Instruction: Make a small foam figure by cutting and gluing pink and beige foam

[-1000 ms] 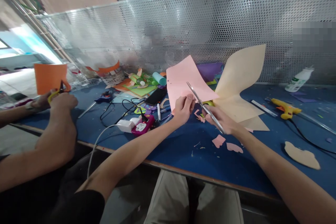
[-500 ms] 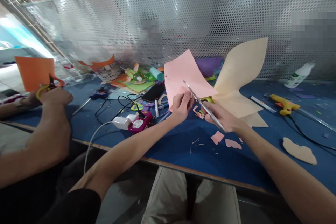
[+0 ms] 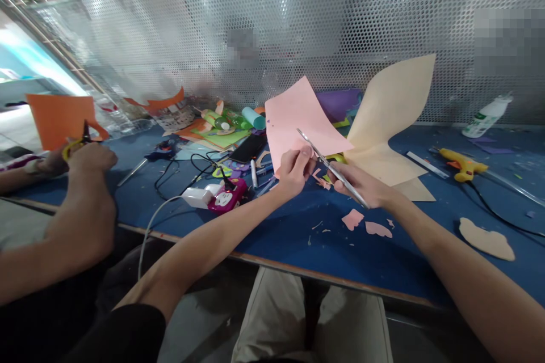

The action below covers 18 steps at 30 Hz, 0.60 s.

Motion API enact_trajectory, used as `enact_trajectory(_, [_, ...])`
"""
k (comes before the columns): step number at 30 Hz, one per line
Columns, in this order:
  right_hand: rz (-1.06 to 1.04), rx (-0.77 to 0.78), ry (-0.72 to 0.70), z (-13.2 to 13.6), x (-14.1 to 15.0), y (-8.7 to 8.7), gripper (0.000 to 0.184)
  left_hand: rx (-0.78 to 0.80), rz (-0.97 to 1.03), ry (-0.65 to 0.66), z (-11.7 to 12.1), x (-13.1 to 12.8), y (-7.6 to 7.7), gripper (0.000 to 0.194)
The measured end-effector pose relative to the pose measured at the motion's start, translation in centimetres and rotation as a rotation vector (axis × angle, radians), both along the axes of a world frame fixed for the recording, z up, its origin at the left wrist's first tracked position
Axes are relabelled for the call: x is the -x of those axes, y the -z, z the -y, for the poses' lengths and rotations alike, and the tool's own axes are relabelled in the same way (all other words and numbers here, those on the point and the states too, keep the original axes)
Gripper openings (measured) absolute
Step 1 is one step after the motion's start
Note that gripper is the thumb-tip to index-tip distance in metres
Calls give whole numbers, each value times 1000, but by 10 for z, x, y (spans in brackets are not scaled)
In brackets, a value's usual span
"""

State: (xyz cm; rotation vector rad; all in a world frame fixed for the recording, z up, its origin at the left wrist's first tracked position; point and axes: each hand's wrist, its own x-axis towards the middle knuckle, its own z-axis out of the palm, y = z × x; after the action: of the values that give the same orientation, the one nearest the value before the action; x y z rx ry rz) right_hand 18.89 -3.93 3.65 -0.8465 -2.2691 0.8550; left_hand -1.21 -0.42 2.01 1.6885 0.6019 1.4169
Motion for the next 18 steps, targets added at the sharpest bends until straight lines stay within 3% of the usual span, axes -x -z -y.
enact_trajectory(12, [-51,-10,2,-2,0,9,55,-32,93,93,0,-5,2,53])
enact_trajectory(18, [-69,49,-39,-7,-7,16,53,-6,110,66,-5,-5,7,48])
